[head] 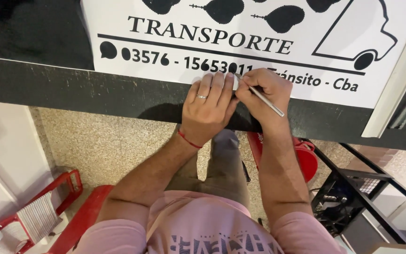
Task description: The person is using a weeding tool to remove excess vinyl from a cut decal sheet on a production table.
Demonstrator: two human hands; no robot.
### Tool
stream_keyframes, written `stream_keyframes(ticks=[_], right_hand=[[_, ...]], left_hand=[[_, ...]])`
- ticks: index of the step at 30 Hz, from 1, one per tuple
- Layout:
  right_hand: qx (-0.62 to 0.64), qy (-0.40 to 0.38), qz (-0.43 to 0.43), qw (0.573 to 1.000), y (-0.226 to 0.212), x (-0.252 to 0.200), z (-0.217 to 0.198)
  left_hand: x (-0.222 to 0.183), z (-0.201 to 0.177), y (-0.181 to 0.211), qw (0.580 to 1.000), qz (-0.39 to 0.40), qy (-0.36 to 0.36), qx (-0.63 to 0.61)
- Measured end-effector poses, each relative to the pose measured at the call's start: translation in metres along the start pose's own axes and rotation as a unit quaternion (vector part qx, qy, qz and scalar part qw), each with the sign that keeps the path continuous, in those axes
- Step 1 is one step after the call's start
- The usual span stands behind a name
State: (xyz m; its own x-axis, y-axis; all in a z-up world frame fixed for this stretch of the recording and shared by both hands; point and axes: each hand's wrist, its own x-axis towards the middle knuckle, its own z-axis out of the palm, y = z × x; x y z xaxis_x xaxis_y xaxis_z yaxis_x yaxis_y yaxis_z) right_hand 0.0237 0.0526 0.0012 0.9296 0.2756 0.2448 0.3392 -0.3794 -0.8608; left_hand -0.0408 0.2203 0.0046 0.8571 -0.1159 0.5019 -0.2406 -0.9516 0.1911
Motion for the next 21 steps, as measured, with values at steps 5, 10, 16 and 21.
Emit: stream_keyframes(ticks=[5, 10, 16, 21], right_hand=[[0.026, -0.005, 0.014, 1.000, 0.004, 0.001, -0.002], [0.187, 0.035, 0.084, 0.978, 0.025, -0.007, -0.002], [0.257, 0.105, 0.084, 0.957, 0.030, -0.017, -0.009], [0.164, 0.060, 0.015, 0.985, 0.002, -0.014, 0.023]], left_hand=[[-0.002, 0.003, -0.001, 1.000, -0.002, 0.001, 0.004], [-0.003, 0.002, -0.001, 1.000, -0.003, 0.001, 0.003], [-0.007, 0.003, -0.004, 1.000, -0.014, 0.011, -0.022], [-0.027, -0.005, -0.030, 0.998, -0.036, 0.040, -0.015]])
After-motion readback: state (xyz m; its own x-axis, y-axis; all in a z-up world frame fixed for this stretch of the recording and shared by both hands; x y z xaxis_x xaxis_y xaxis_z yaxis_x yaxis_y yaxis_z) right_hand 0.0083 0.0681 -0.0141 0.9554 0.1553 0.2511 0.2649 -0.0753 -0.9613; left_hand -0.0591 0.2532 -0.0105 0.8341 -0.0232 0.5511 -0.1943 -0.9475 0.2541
